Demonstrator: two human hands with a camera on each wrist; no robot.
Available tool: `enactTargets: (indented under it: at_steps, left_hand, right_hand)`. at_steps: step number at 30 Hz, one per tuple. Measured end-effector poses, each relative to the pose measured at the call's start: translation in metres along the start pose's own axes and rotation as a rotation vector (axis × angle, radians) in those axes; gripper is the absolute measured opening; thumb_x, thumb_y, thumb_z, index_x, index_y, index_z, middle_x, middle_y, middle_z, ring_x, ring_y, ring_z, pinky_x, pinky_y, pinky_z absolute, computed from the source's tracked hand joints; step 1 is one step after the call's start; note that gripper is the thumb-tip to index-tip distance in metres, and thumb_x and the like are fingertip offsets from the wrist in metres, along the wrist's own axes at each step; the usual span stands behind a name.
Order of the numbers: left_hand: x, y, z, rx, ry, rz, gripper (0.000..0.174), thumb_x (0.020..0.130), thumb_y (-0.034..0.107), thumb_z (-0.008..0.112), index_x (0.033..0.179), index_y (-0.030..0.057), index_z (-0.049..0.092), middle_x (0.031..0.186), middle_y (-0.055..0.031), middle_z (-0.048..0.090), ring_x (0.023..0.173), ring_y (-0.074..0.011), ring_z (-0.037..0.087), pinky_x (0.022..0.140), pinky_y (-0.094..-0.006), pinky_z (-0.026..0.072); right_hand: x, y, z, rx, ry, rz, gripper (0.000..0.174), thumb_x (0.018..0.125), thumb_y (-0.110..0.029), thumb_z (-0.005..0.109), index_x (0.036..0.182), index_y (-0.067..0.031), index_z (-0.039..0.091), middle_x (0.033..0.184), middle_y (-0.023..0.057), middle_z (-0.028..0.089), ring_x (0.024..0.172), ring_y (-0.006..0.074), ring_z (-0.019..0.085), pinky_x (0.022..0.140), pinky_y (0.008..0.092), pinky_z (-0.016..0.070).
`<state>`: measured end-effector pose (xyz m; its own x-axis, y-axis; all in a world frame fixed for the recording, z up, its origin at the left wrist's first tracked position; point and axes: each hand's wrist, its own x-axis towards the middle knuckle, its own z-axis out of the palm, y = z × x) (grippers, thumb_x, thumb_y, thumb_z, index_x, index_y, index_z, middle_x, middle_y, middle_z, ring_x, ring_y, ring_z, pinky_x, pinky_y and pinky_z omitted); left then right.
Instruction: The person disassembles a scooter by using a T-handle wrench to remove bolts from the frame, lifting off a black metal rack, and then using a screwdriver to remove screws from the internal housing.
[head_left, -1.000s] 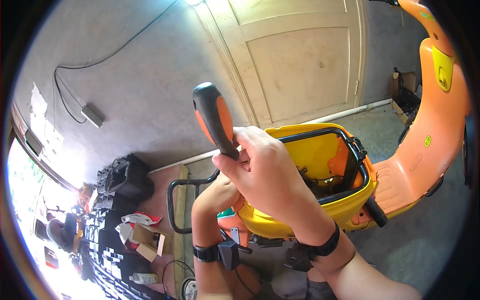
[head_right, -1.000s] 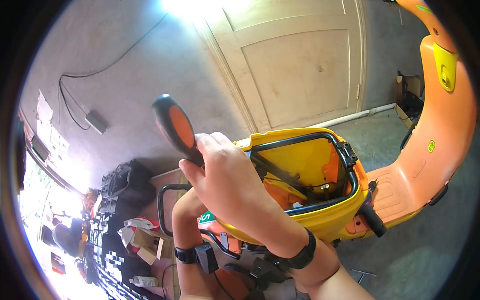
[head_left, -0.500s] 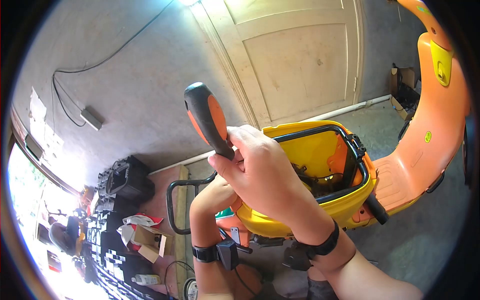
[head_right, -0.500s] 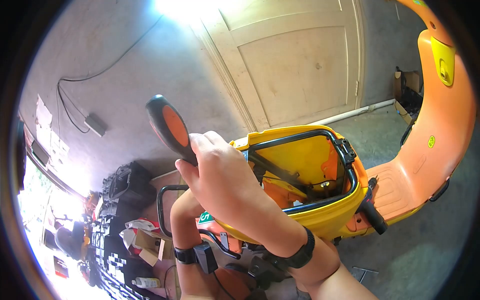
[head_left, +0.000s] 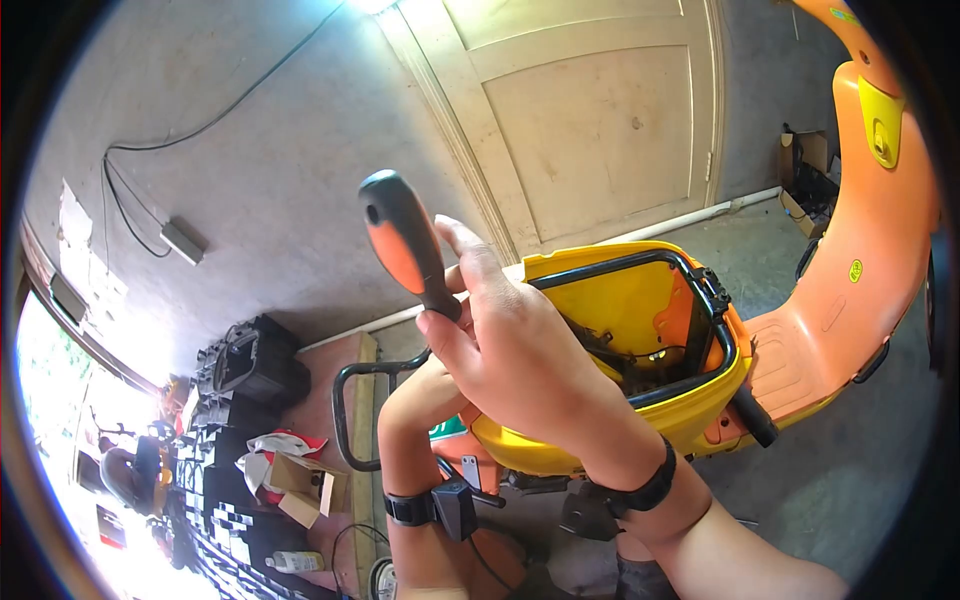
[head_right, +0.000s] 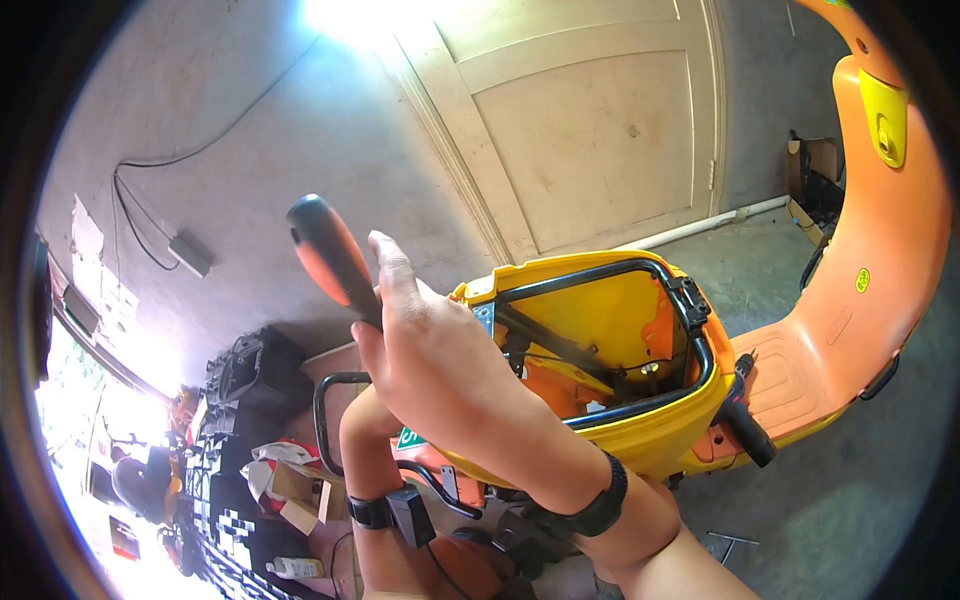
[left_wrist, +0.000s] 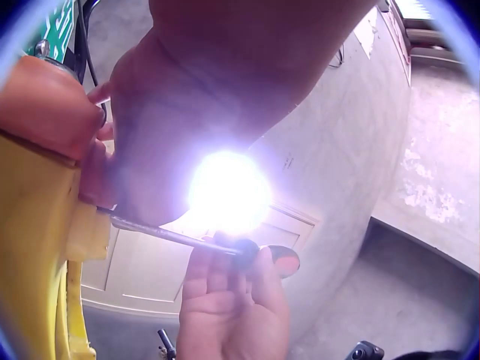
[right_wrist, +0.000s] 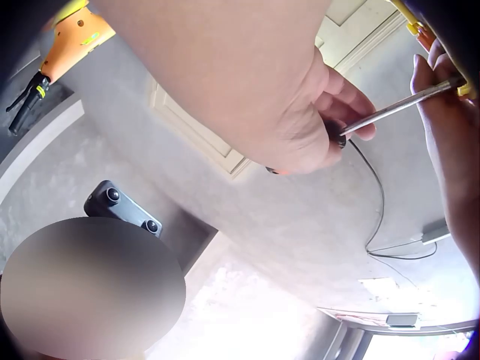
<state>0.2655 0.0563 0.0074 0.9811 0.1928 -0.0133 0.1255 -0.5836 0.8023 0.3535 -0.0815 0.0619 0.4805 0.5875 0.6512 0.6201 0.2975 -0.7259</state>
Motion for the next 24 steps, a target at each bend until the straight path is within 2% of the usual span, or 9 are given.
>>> enactTargets:
  at_steps: [5,8,10,15,16,19,22,23,24]
  left_hand:
    - [0.000,0.000,0.000,-0.009,0.007,-0.002,0.036,0.096,0.022,0.036,0.118,0.0007,0.056,0.132,-0.0219,0.043,0.121,-0.0353,0.038,0.108,-0.0398,0.0273]
    - [0.001,0.000,0.000,-0.005,0.009,-0.004,0.036,0.096,0.022,0.037,0.118,0.0007,0.056,0.132,-0.0219,0.043,0.121,-0.0353,0.038,0.108,-0.0398,0.0272]
    - [0.000,0.001,0.000,-0.005,0.014,-0.006,0.036,0.096,0.022,0.037,0.118,0.0008,0.056,0.132,-0.0218,0.043,0.121,-0.0353,0.038,0.108,-0.0398,0.0272]
    - [-0.001,0.000,0.000,-0.006,0.015,-0.009,0.036,0.096,0.022,0.037,0.119,0.0008,0.055,0.132,-0.0218,0.043,0.121,-0.0352,0.038,0.108,-0.0397,0.0272]
    - [-0.001,0.000,0.000,-0.006,0.014,-0.010,0.036,0.096,0.022,0.037,0.119,0.0008,0.055,0.132,-0.0217,0.043,0.121,-0.0352,0.038,0.108,-0.0397,0.0272]
    - [-0.001,-0.001,0.000,-0.008,0.013,-0.010,0.037,0.096,0.022,0.037,0.119,0.0008,0.055,0.132,-0.0217,0.043,0.121,-0.0352,0.038,0.108,-0.0397,0.0271]
    - [-0.001,-0.002,0.000,-0.012,0.011,-0.007,0.037,0.096,0.022,0.037,0.119,0.0008,0.055,0.132,-0.0217,0.043,0.121,-0.0351,0.038,0.108,-0.0397,0.0271]
    - [-0.002,-0.002,-0.001,-0.016,0.013,-0.007,0.037,0.096,0.022,0.037,0.119,0.0009,0.055,0.132,-0.0217,0.043,0.121,-0.0351,0.038,0.108,-0.0396,0.0271]
    - [-0.002,-0.002,-0.001,-0.017,0.015,-0.005,0.037,0.096,0.022,0.037,0.119,0.0009,0.055,0.132,-0.0216,0.043,0.121,-0.0351,0.038,0.108,-0.0396,0.0271]
  right_hand:
    - [0.000,0.001,0.001,-0.008,-0.001,-0.002,0.054,0.091,-0.009,0.051,0.135,0.0124,0.028,0.086,0.0236,0.061,0.075,0.0388,0.063,0.069,0.0415,0.0493]
    - [-0.001,0.001,0.005,-0.028,0.018,-0.034,0.054,0.091,-0.008,0.050,0.135,0.0138,0.027,0.086,0.0248,0.061,0.079,0.0392,0.063,0.070,0.0430,0.0487]
    - [-0.001,0.000,0.005,0.004,0.009,-0.012,0.051,0.091,-0.009,0.051,0.133,0.0116,0.031,0.094,0.0243,0.059,0.080,0.0373,0.061,0.073,0.0415,0.0480]
    - [0.003,0.002,0.006,-0.058,0.134,-0.196,0.046,0.089,-0.020,0.061,0.125,0.0033,0.045,0.097,0.0193,0.053,0.073,0.0315,0.054,0.070,0.0382,0.0469]
    - [0.002,-0.001,0.003,-0.059,0.116,-0.120,0.048,0.088,-0.027,0.066,0.122,0.0021,0.050,0.095,0.0171,0.053,0.074,0.0303,0.054,0.069,0.0381,0.0463]
    - [0.002,-0.003,0.003,-0.057,0.130,-0.123,0.047,0.084,-0.026,0.070,0.118,0.0021,0.055,0.089,0.0148,0.054,0.073,0.0301,0.054,0.068,0.0375,0.0461]
    - [0.004,-0.003,0.000,-0.013,0.073,-0.171,0.059,0.084,-0.014,0.068,0.137,-0.0022,0.043,0.097,0.0212,0.061,0.080,0.0339,0.060,0.073,0.0401,0.0484]
    - [0.004,-0.002,0.000,-0.011,0.069,-0.174,0.059,0.084,-0.014,0.068,0.137,-0.0022,0.043,0.097,0.0212,0.061,0.080,0.0339,0.060,0.073,0.0401,0.0484]
    - [0.005,-0.001,0.000,0.004,0.065,-0.179,0.064,0.086,-0.009,0.065,0.142,-0.0045,0.035,0.100,0.0229,0.061,0.081,0.0352,0.061,0.075,0.0388,0.0489]
